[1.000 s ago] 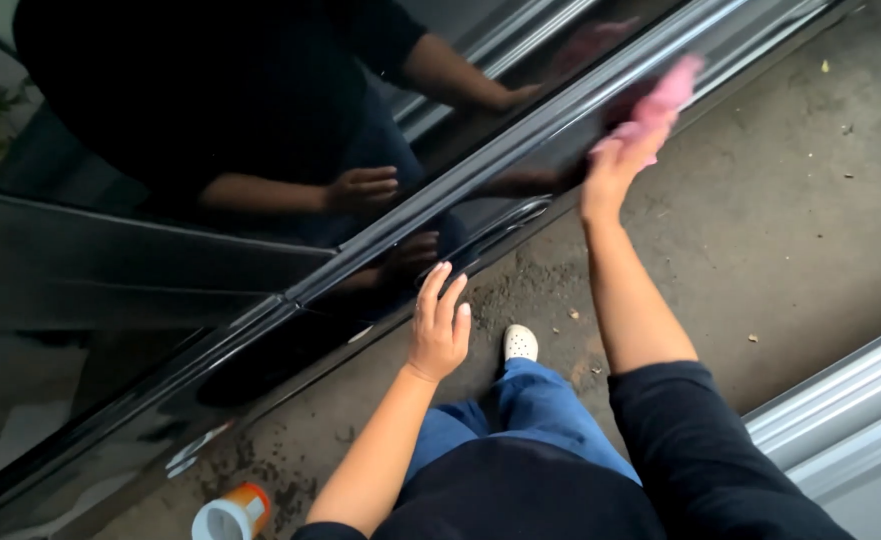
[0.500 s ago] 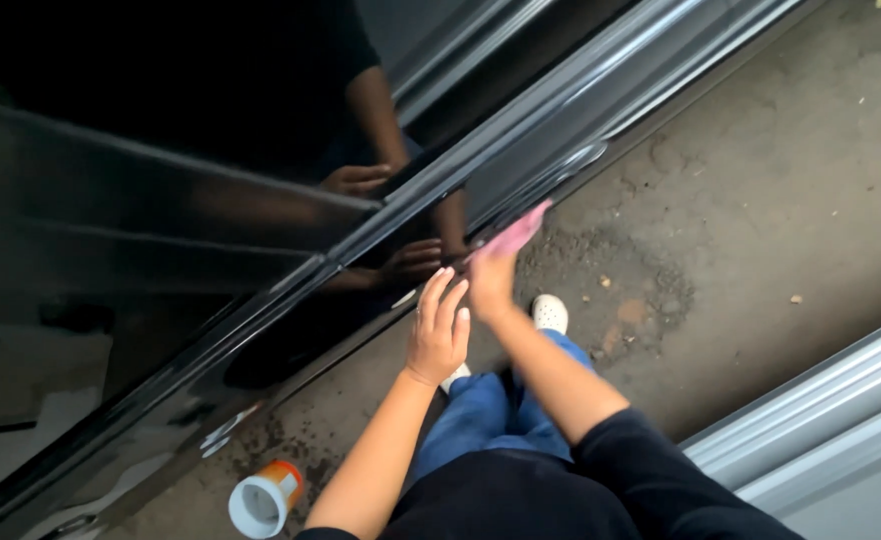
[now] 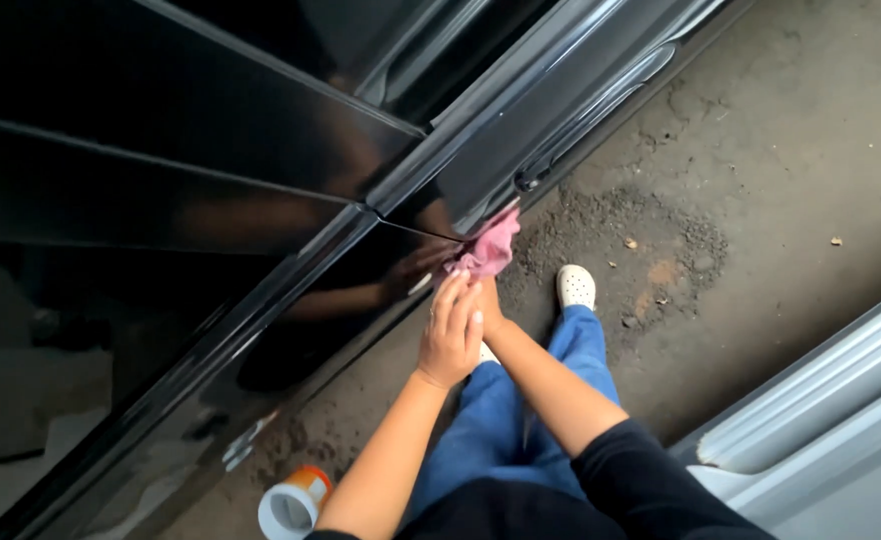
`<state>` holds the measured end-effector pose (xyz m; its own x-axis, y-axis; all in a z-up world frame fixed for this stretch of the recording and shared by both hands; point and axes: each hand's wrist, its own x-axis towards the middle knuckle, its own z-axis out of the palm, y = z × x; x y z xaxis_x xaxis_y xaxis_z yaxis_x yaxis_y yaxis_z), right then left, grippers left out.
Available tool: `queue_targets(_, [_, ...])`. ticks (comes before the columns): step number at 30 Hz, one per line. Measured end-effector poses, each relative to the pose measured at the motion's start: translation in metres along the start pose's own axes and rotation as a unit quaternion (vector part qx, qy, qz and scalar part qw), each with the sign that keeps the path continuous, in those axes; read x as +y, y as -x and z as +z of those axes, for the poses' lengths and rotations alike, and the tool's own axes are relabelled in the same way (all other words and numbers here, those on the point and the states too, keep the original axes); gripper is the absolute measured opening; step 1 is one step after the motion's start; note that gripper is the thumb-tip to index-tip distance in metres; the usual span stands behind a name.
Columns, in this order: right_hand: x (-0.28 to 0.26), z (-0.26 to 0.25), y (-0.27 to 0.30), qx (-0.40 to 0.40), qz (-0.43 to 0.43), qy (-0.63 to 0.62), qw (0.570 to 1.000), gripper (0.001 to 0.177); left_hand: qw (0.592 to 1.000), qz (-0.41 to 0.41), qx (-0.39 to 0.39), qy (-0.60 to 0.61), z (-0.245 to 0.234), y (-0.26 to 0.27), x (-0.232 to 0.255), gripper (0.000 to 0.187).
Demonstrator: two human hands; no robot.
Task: Cleaning the exterior body and windows of a black car using a pink cloth and a bucket of water.
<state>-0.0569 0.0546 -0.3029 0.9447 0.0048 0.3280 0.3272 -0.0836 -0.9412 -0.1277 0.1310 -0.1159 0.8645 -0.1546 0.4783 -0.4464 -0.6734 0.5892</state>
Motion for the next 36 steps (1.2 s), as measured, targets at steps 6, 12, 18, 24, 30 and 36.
queue_targets(6, [0.118,-0.031,-0.111,0.259,0.145,-0.400,0.867,0.071,1.000,-0.007,-0.021,0.009,0.001,0.012,-0.017,0.040])
queue_targets(12, [0.103,-0.048,-0.143,0.329,0.239,-0.380,0.830,0.100,0.999,-0.006,-0.028,0.034,0.005,0.014,-0.019,0.041])
queue_targets(18, [0.055,0.036,-0.010,0.116,0.240,-0.290,0.919,0.083,0.999,-0.012,-0.016,0.038,0.003,0.012,-0.021,0.041])
queue_targets(24, [-0.042,-0.108,-0.216,0.274,-0.004,-0.451,0.850,0.082,0.999,0.004,-0.011,0.045,0.026,-0.022,-0.019,0.038])
queue_targets(30, [0.094,-0.171,-0.262,0.343,0.210,-0.410,0.819,0.091,0.998,0.035,-0.024,0.047,0.068,-0.074,0.005,0.039])
queue_targets(36, [0.200,-0.147,-0.182,0.217,0.055,-0.450,0.865,0.050,0.996,0.072,-0.024,0.054,0.107,-0.143,0.031,0.040])
